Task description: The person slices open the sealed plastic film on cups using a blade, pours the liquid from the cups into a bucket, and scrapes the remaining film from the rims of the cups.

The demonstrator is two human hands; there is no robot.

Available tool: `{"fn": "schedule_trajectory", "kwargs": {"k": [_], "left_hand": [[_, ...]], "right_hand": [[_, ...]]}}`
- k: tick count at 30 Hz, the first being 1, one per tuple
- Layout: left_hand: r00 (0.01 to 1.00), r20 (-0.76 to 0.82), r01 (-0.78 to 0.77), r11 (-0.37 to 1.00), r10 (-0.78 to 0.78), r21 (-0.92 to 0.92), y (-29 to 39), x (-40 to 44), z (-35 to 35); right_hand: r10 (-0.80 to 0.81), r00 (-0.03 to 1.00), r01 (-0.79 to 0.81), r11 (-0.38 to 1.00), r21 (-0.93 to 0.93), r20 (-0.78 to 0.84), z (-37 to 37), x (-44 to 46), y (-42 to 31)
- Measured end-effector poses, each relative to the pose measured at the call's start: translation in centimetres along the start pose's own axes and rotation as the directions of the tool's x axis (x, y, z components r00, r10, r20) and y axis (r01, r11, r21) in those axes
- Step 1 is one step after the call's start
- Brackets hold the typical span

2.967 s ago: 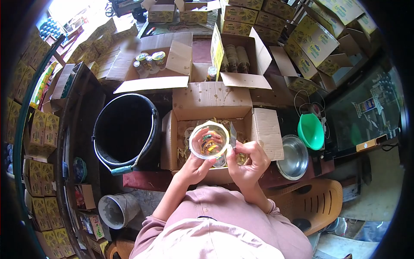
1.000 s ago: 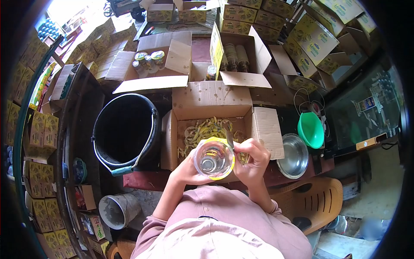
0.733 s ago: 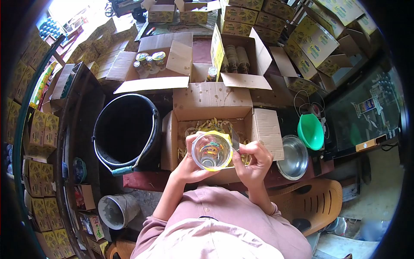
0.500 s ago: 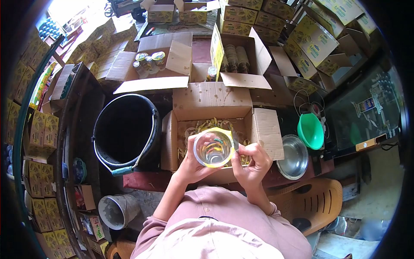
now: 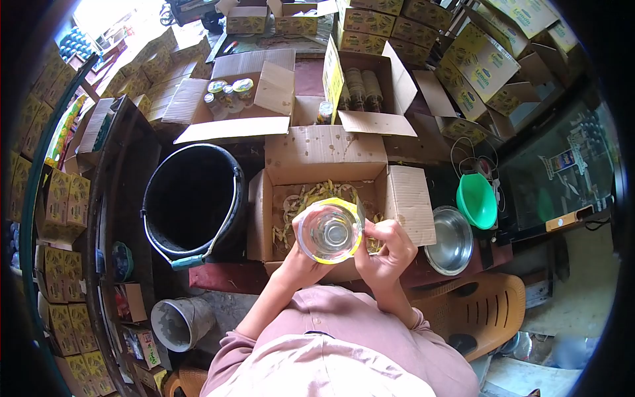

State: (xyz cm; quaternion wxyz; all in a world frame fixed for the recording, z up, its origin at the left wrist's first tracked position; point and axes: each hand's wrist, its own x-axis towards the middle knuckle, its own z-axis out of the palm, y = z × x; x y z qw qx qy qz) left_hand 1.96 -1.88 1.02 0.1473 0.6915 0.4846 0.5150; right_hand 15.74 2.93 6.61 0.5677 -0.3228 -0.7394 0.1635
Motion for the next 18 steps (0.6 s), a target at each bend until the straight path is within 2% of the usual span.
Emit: {"fn": "schedule_trajectory", "kwargs": {"k": [4,13,18], "left_hand": [[0.998,-0.023,0.057,0.985,-0.061,-0.163,-0.07,0.3,-0.25],[0.997,-0.044,0.053,0.983,-0.062,-0.175,-0.31,0.03,-0.27],[0.998,0.062,0.028,0.985,-0.018,-0.172,-0.23,0.06,-0.66]], "right_hand": [[0.096,0.995,-0.095,0.994,0.054,-0.013,-0.26,-0.12,-0.05],[0.007,1.0,-0.007,1.0,0.016,0.015,-0.1,-0.42,-0.14],[-0.016,1.0,0.016,0.999,-0.046,0.014,-0.35,-0.09,0.16]]}}
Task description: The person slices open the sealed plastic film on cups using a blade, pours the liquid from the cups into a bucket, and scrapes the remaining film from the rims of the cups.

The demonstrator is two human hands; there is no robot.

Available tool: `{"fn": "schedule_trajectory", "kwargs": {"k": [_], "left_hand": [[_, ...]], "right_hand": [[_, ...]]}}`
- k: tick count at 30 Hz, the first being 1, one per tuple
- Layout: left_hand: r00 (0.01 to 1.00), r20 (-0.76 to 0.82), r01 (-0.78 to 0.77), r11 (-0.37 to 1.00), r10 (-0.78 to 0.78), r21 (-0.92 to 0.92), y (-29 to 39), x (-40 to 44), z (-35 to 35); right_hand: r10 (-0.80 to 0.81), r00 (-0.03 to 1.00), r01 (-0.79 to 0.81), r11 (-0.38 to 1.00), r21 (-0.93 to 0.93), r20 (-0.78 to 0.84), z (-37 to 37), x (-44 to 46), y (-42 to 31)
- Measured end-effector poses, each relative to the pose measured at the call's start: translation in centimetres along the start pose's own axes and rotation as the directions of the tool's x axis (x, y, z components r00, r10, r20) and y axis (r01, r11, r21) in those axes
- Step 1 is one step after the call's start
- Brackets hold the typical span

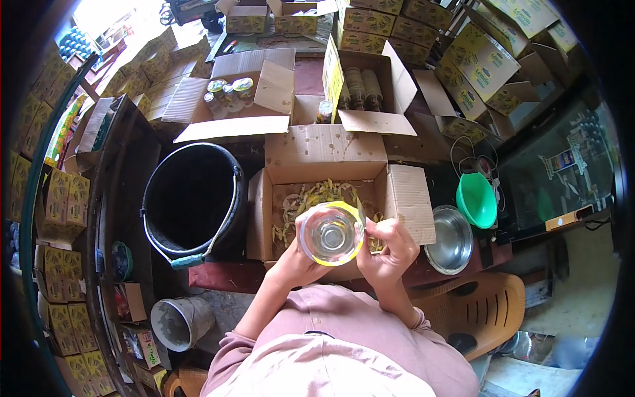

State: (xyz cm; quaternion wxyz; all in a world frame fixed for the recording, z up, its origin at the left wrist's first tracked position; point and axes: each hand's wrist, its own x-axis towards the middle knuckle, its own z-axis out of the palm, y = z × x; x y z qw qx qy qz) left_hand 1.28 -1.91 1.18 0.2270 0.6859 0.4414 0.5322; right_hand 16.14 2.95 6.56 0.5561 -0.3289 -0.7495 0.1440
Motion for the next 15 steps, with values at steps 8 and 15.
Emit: {"fn": "schedule_trajectory", "kwargs": {"k": [8,15], "left_hand": [[0.998,0.031,0.05,0.996,-0.048,-0.078,0.0,0.2,-1.0],[0.993,0.11,0.066,0.988,-0.051,-0.14,0.8,0.5,-1.2]], "right_hand": [[0.033,0.996,-0.045,0.989,0.143,0.086,-0.6,0.3,0.8],[0.061,0.995,-0.078,0.971,0.224,0.084,-0.5,0.6,1.0]]}}
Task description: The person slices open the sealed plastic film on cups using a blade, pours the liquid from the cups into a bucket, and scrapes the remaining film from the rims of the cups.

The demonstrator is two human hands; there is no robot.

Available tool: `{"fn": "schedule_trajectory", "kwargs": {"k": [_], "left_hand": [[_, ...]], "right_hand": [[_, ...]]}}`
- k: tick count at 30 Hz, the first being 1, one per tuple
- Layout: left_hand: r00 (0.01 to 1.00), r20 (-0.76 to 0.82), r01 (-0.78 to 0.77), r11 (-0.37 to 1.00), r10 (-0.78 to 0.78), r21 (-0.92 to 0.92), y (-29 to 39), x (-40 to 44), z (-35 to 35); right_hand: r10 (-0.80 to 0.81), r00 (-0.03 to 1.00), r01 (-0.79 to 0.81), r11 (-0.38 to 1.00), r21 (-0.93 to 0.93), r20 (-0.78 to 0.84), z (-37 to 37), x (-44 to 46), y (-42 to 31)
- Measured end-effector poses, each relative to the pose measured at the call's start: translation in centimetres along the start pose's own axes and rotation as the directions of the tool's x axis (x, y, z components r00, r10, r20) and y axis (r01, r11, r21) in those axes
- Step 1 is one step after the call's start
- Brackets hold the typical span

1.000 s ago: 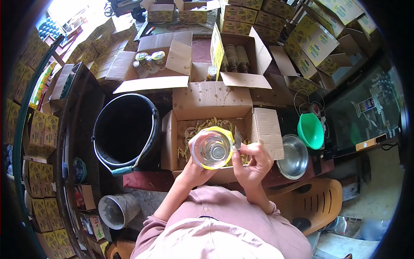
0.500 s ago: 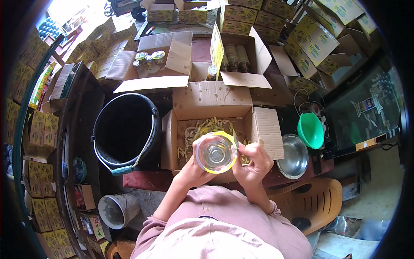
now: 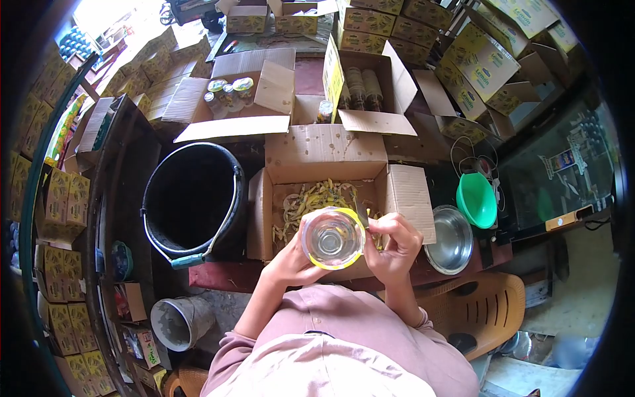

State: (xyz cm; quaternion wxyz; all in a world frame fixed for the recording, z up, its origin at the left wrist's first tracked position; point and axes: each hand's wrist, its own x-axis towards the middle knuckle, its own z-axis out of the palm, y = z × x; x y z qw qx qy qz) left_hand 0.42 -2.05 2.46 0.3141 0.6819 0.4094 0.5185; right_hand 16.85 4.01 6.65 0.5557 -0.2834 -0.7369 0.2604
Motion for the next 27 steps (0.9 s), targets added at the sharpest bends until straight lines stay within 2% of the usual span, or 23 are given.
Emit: {"fn": "schedule_trajectory", "kwargs": {"k": [4,5,8,9,12,18,24,27], "left_hand": [[0.996,-0.052,0.057,0.978,-0.068,-0.201,-0.3,-0.1,-0.1],[0.998,-0.069,-0.023,0.985,0.011,-0.171,-0.3,0.1,-0.3],[0.994,-0.102,-0.05,0.974,0.028,-0.22,-0.1,0.3,-0.4],[0.995,-0.094,-0.056,0.983,0.04,-0.175,-0.2,0.3,-0.5],[0.996,-0.091,0.003,0.972,-0.025,-0.235,-0.4,-0.2,-0.4],[0.994,-0.111,-0.011,0.986,-0.007,-0.164,-0.6,-0.4,-0.2],[0.999,-0.043,-0.009,0.993,0.004,-0.118,-0.6,-0.4,-0.2],[0.996,-0.03,0.079,0.98,-0.086,-0.182,-0.6,-0.7,-0.2]], "right_hand": [[0.054,0.998,-0.054,0.998,0.024,-0.02,-0.1,-0.4,-0.2],[0.051,0.998,-0.051,0.998,0.021,-0.023,0.0,-0.5,-0.4],[0.049,0.998,-0.05,0.999,-0.012,-0.051,0.1,-0.9,-1.0],[0.047,0.997,-0.049,0.998,-0.025,-0.063,0.3,-1.1,-1.2],[-0.024,0.997,0.018,0.996,-0.084,-0.077,0.8,-1.5,-1.3],[-0.099,0.991,0.088,0.99,-0.114,-0.095,1.5,-1.5,-1.3],[-0.085,0.994,0.07,0.98,-0.186,-0.071,1.2,-1.1,-1.6],[-0.074,0.994,0.069,0.996,-0.059,-0.085,1.2,-1.0,-0.9]]}}
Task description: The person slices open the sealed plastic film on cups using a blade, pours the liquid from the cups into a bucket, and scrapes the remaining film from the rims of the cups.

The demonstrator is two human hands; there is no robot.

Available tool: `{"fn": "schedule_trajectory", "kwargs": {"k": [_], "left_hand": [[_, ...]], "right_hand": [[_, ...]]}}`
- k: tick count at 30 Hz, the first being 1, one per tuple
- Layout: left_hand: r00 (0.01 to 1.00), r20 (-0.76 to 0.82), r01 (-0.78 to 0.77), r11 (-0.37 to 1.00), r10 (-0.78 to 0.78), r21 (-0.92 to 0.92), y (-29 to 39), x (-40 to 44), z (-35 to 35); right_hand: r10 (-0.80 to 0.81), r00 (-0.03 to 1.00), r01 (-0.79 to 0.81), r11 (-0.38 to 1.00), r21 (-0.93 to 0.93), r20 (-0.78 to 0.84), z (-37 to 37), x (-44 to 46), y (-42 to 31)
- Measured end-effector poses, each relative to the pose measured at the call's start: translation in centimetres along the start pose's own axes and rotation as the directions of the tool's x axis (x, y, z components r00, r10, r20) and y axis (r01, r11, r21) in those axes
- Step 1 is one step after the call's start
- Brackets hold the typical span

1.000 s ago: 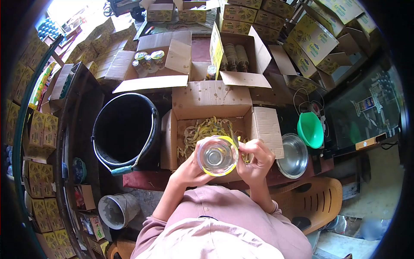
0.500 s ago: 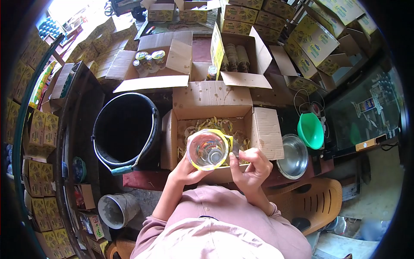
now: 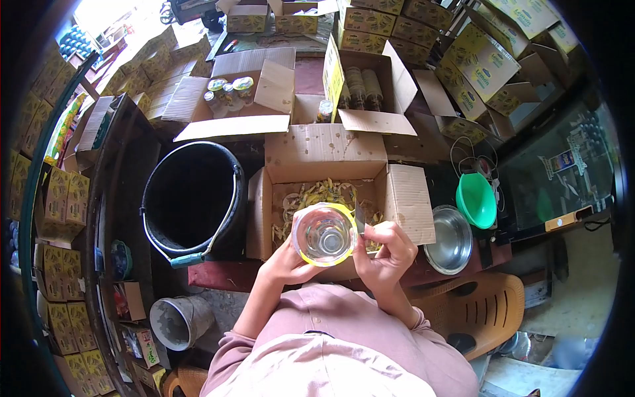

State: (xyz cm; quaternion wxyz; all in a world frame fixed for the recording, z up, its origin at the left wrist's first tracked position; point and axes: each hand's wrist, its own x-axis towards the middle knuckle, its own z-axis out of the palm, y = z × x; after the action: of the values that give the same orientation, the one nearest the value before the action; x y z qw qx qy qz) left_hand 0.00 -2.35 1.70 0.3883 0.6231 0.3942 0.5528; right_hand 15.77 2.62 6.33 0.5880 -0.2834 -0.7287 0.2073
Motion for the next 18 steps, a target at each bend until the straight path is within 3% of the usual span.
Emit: {"fn": "schedule_trajectory", "kwargs": {"k": [3,9,12,15,18], "left_hand": [[1.0,-0.017,-0.022,1.0,0.022,-0.004,0.23,0.22,0.0],[0.998,0.042,-0.04,0.997,0.037,0.06,0.45,0.6,0.03],[0.998,0.063,0.0,0.999,-0.002,0.039,0.01,0.27,0.0],[1.0,0.002,-0.007,0.974,0.007,-0.227,0.21,0.69,0.37],[0.999,-0.042,-0.045,0.932,0.032,-0.36,-0.17,1.0,0.89]], "right_hand": [[0.042,0.999,-0.042,0.996,0.073,0.0,-0.12,-0.33,0.04],[0.057,0.998,-0.054,0.995,-0.082,0.029,-0.43,0.25,-0.66],[0.056,0.998,-0.055,0.998,-0.04,0.032,-0.41,0.25,-0.17],[0.066,0.997,-0.068,0.997,0.031,0.05,-0.28,0.67,-0.2],[0.104,0.994,-0.105,0.994,0.021,0.031,-0.03,0.48,-0.32]]}}
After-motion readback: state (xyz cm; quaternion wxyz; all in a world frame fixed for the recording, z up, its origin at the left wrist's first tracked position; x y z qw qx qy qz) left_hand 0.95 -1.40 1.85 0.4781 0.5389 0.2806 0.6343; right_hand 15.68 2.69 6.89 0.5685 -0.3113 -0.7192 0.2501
